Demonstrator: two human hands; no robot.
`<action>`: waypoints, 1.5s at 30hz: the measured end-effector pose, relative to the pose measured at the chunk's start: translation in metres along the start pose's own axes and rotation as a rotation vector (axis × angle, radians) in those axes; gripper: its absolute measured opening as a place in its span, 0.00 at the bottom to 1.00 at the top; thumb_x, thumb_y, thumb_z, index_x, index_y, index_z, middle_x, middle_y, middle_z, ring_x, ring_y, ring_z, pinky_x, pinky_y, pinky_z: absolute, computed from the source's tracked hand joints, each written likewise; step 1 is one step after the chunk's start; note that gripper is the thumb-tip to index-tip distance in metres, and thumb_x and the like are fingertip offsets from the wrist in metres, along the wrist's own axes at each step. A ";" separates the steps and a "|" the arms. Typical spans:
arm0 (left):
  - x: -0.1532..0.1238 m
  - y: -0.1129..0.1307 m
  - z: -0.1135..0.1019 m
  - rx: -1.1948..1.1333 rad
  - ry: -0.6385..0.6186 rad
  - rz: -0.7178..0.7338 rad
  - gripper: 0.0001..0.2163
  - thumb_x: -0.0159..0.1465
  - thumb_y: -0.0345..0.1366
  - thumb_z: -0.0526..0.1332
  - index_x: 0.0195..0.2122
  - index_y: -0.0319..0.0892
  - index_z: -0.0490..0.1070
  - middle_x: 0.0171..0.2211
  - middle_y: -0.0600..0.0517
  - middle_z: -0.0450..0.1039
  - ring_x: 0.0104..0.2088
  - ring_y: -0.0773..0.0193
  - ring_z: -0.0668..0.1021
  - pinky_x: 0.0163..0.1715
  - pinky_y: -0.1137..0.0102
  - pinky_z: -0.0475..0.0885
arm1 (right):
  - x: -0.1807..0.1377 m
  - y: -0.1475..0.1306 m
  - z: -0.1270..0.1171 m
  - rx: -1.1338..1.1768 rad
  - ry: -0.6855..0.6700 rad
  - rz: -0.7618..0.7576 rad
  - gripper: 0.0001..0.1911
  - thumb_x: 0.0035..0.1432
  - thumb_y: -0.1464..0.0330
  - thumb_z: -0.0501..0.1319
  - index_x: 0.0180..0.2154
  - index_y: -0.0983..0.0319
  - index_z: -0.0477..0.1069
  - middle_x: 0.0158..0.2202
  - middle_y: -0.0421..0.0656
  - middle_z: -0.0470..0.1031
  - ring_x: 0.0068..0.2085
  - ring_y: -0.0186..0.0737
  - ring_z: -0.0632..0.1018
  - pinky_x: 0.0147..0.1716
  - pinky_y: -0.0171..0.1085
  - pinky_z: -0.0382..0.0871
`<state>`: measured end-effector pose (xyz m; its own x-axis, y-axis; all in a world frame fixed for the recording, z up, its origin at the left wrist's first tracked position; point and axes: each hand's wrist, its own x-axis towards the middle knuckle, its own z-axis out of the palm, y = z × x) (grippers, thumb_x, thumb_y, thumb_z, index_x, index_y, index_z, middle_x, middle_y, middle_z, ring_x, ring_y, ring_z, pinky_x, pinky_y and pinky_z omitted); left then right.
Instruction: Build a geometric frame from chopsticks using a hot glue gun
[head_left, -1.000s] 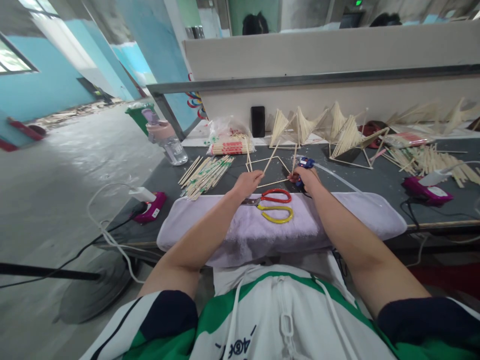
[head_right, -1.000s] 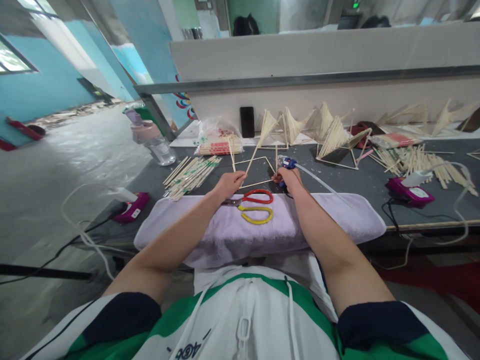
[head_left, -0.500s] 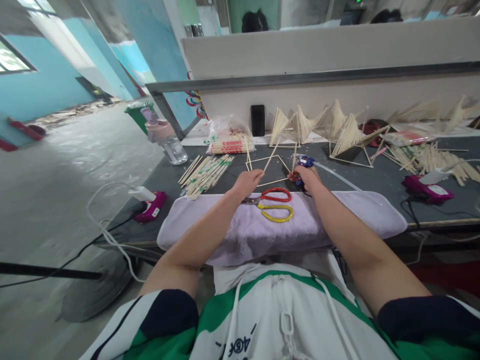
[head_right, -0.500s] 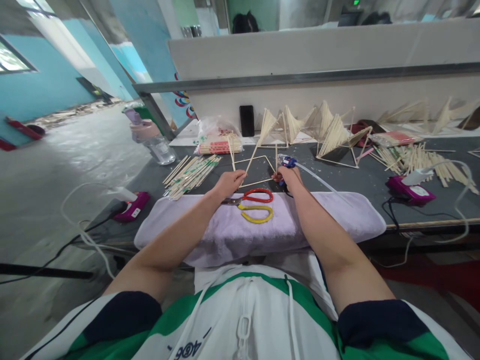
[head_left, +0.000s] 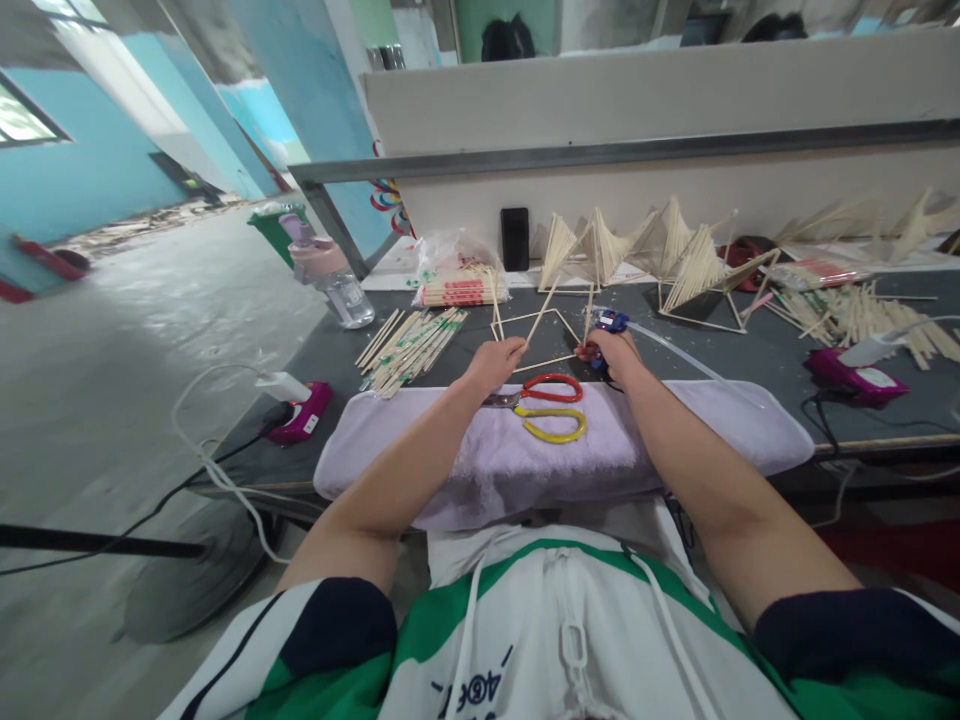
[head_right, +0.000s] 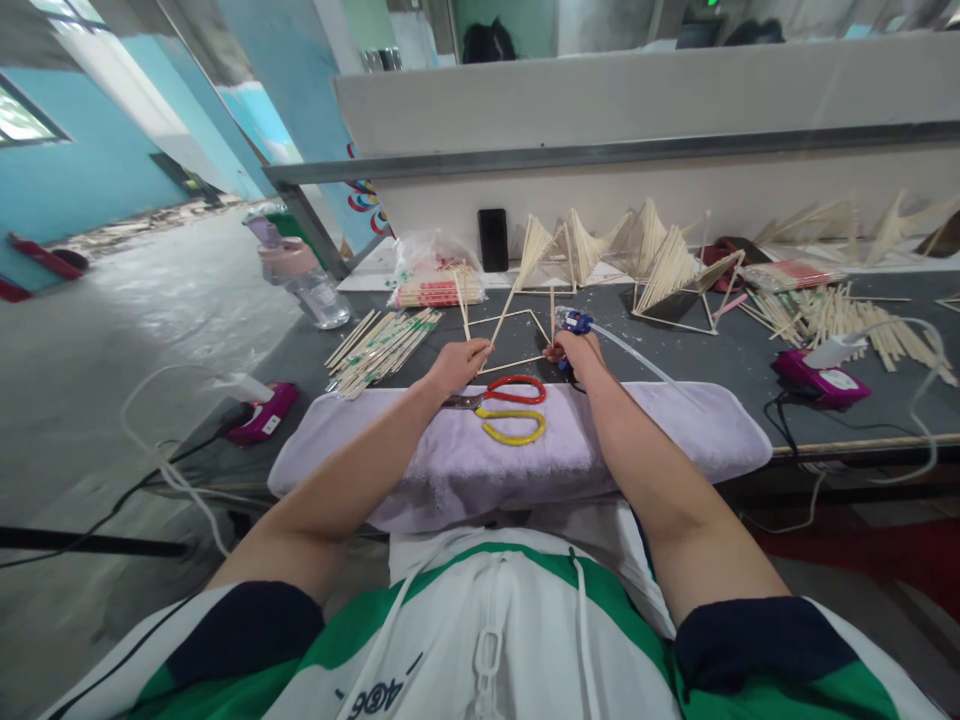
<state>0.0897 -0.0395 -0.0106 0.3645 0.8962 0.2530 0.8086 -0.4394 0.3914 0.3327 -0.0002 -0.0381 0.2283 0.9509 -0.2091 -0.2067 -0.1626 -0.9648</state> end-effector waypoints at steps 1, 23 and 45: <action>0.000 0.000 0.000 0.001 0.003 0.001 0.15 0.72 0.39 0.51 0.46 0.43 0.77 0.40 0.50 0.81 0.37 0.64 0.80 0.37 0.73 0.67 | 0.000 0.000 0.000 0.000 -0.001 0.000 0.05 0.44 0.79 0.61 0.24 0.64 0.68 0.21 0.47 0.77 0.25 0.44 0.82 0.24 0.34 0.78; 0.003 -0.005 0.004 -0.008 0.008 0.007 0.17 0.72 0.42 0.50 0.45 0.43 0.77 0.36 0.50 0.80 0.34 0.64 0.77 0.35 0.72 0.65 | -0.001 -0.001 0.000 -0.004 0.002 -0.002 0.05 0.44 0.79 0.61 0.25 0.64 0.69 0.21 0.46 0.78 0.25 0.43 0.82 0.24 0.34 0.79; 0.003 -0.007 0.005 -0.004 -0.007 -0.003 0.16 0.71 0.41 0.50 0.47 0.44 0.77 0.36 0.50 0.81 0.34 0.63 0.78 0.35 0.72 0.66 | 0.001 0.002 -0.001 0.005 -0.008 -0.014 0.04 0.45 0.78 0.60 0.25 0.64 0.69 0.20 0.46 0.77 0.25 0.42 0.82 0.23 0.34 0.78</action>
<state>0.0878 -0.0336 -0.0166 0.3653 0.8979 0.2458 0.8078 -0.4370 0.3956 0.3336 0.0001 -0.0403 0.2241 0.9549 -0.1946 -0.2086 -0.1481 -0.9667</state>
